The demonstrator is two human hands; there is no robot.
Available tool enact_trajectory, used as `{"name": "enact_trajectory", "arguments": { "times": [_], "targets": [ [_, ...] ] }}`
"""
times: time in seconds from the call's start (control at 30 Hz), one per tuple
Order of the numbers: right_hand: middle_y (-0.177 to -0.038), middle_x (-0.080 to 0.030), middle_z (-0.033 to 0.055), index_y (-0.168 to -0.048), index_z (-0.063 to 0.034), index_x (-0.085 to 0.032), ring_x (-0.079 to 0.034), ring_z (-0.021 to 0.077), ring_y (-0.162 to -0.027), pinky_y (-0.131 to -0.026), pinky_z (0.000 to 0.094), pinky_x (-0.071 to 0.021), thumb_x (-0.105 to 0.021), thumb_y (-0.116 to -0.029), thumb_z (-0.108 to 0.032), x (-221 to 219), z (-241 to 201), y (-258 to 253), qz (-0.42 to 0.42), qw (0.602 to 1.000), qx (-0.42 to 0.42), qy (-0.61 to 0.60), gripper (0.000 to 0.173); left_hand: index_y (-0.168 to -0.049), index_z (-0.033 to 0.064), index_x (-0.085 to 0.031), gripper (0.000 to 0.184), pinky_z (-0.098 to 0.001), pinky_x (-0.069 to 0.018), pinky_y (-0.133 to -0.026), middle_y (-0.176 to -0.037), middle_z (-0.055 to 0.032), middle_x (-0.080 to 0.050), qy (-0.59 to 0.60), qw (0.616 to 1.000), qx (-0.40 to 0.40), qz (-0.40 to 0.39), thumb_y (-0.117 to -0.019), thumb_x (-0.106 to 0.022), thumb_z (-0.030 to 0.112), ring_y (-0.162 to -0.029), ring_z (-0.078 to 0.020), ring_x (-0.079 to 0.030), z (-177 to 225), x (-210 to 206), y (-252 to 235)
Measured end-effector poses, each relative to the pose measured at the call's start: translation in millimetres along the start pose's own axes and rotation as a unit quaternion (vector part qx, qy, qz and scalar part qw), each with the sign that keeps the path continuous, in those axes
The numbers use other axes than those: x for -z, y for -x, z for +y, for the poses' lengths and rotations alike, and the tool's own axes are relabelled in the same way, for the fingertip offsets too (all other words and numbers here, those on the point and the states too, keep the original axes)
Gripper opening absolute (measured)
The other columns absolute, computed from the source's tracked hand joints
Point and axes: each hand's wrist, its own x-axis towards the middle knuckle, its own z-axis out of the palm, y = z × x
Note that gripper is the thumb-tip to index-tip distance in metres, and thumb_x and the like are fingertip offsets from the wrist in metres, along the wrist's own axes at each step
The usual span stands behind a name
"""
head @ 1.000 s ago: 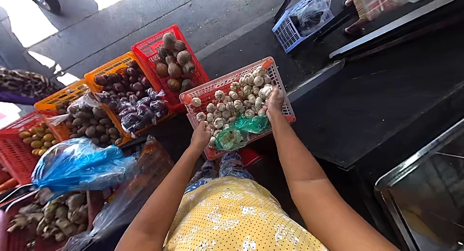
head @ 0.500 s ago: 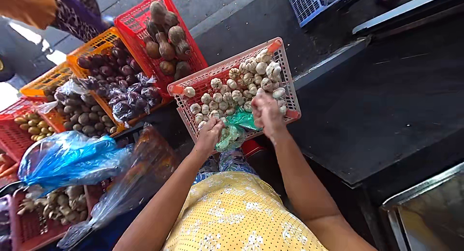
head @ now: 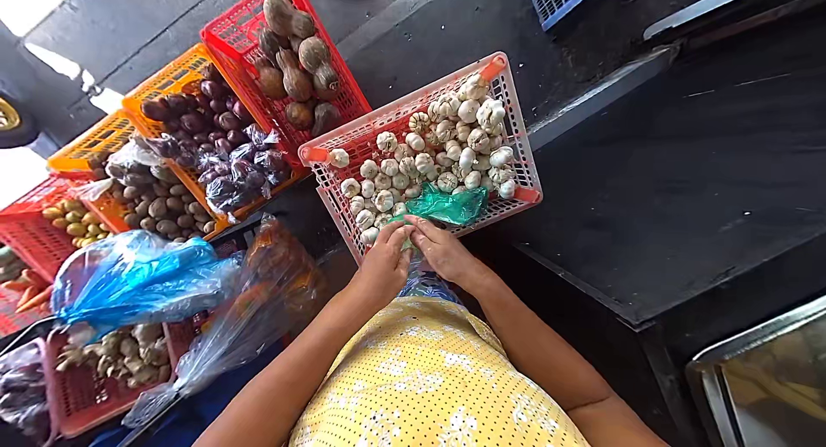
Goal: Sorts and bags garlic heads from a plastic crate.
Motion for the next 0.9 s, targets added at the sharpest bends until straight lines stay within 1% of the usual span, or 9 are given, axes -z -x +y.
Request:
{"name": "enact_trajectory", "arguments": {
  "times": [0.07, 0.13, 0.23, 0.33, 0.43, 0.53, 0.6, 0.73, 0.9],
  "targets": [
    [-0.113, -0.072, 0.0165, -0.135, -0.0049, -0.063, -0.071, 0.0271, -0.095, -0.086, 0.0488, -0.0581, -0.044, -0.1091, -0.02, 13, -8, -1, 0.044, 0.997, 0.02, 0.067, 0.036, -0.127, 0.011, -0.069, 0.03, -0.0549, -0.0515, -0.097, -0.139, -0.0226, -0.053, -0.12, 0.989, -0.042, 0.074, -0.0991, -0.061, 0.017, -0.121, -0.0391, -0.057, -10, -5, -4],
    [-0.1, -0.072, 0.0165, -0.123, -0.005, -0.069, -0.071, 0.0293, -0.083, -0.074, 0.0528, -0.0585, -0.045, -0.1087, -0.02, 23, -11, -14, 0.126, 0.982, 0.084, 0.114, 0.032, -0.118, 0.0167, -0.073, 0.025, -0.0617, -0.0478, -0.098, -0.146, -0.026, -0.045, -0.169, 0.982, -0.025, 0.086, -0.0949, -0.069, 0.025, -0.127, -0.0478, -0.049, -22, -11, -11],
    [-0.116, -0.072, 0.0146, -0.119, -0.0029, -0.072, -0.069, 0.0275, -0.111, -0.098, 0.0462, -0.0549, -0.05, -0.1046, -0.014, 29, -19, -75, 0.187, 0.944, 0.201, 0.181, 0.028, -0.128, 0.0148, -0.069, 0.033, -0.0583, -0.0527, -0.096, -0.163, -0.0248, -0.027, -0.179, 0.982, 0.062, -0.017, -0.0954, -0.064, 0.012, -0.125, -0.0479, -0.055, -37, -22, -21],
    [-0.129, -0.068, 0.0164, -0.121, -0.0027, -0.072, -0.061, 0.0312, -0.128, -0.111, 0.0468, -0.0474, -0.053, -0.1021, -0.009, 9, -33, -144, 0.101, 0.914, 0.282, 0.273, 0.028, -0.14, 0.0056, -0.059, 0.054, -0.0538, -0.0554, -0.095, -0.16, -0.0165, -0.038, -0.167, 0.975, 0.105, -0.101, -0.0888, -0.055, -0.01, -0.115, -0.039, -0.065, -38, -27, -21],
    [-0.153, -0.053, 0.0099, -0.139, -0.0109, -0.063, -0.047, 0.0294, -0.144, -0.114, 0.0514, -0.043, -0.056, -0.099, -0.007, -25, -45, -200, 0.001, 0.884, 0.274, 0.378, 0.041, -0.143, 0.0053, -0.056, 0.055, -0.0492, -0.0566, -0.093, -0.159, -0.0137, -0.042, -0.178, 0.975, 0.067, -0.114, -0.091, -0.05, -0.009, -0.113, -0.0344, -0.067, -35, -22, -5],
    [-0.167, -0.034, 0.0033, -0.157, -0.0191, -0.044, -0.027, 0.0306, -0.155, -0.111, 0.0622, -0.0386, -0.07, -0.0897, -0.004, -50, -35, -246, -0.047, 0.864, 0.24, 0.441, 0.074, -0.131, 0.001, -0.066, 0.044, -0.0479, -0.0596, -0.085, -0.15, -0.0159, -0.053, -0.179, 0.981, -0.033, -0.061, -0.0906, -0.051, -0.01, -0.104, -0.034, -0.071, -45, -19, 17],
    [-0.167, -0.034, 0.0015, -0.156, -0.0253, -0.046, -0.026, 0.0346, -0.155, -0.108, 0.0701, -0.0363, -0.073, -0.0904, -0.011, -56, -24, -259, -0.027, 0.862, 0.231, 0.45, 0.072, -0.119, -0.0012, -0.07, 0.035, -0.0463, -0.0609, -0.08, -0.144, -0.0164, -0.059, -0.186, 0.978, -0.085, -0.039, -0.0895, -0.054, -0.01, -0.097, -0.0332, -0.073, -50, -18, 28],
    [-0.155, -0.05, 0.0091, -0.136, -0.0222, -0.065, -0.032, 0.035, -0.152, -0.113, 0.0727, -0.0273, -0.052, -0.1045, -0.021, -47, -10, -264, 0.001, 0.844, 0.257, 0.47, 0.035, -0.112, -0.0012, -0.073, 0.029, -0.0436, -0.0614, -0.076, -0.141, -0.015, -0.061, -0.207, 0.972, -0.103, -0.038, -0.0906, -0.055, -0.009, -0.089, -0.0308, -0.074, -47, -10, 38],
    [-0.147, -0.056, 0.0187, -0.134, -0.0191, -0.068, -0.048, 0.0428, -0.14, -0.118, 0.0717, -0.0219, -0.066, -0.091, -0.001, -5, 15, -257, 0.066, 0.808, 0.324, 0.488, 0.046, -0.108, -0.003, -0.073, 0.025, -0.0463, -0.0608, -0.08, -0.14, -0.0171, -0.062, -0.195, 0.976, -0.096, 0.005, -0.0883, -0.058, -0.008, -0.096, -0.0333, -0.074, -35, 15, 32]
  ]
}}
